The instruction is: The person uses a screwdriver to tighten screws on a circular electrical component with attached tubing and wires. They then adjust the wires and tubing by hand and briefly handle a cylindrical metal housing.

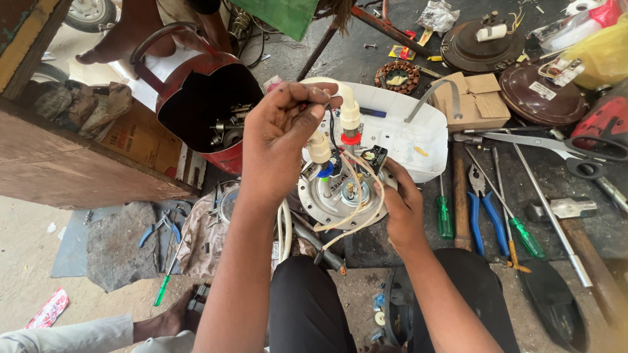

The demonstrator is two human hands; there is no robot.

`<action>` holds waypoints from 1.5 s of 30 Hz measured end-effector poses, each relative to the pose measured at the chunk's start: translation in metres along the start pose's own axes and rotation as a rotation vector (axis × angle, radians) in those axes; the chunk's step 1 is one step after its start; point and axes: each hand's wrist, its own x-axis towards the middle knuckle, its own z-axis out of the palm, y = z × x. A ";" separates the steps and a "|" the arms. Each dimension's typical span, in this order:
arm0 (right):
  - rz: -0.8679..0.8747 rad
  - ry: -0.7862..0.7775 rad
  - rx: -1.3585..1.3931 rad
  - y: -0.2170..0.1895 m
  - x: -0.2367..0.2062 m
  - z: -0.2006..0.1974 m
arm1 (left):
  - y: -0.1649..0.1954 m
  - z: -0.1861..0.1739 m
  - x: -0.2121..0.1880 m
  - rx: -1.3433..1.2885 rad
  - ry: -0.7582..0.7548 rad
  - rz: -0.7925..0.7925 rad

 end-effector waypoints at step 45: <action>-0.022 0.073 -0.044 -0.016 0.003 0.001 | -0.115 0.037 -0.171 0.063 0.646 -0.212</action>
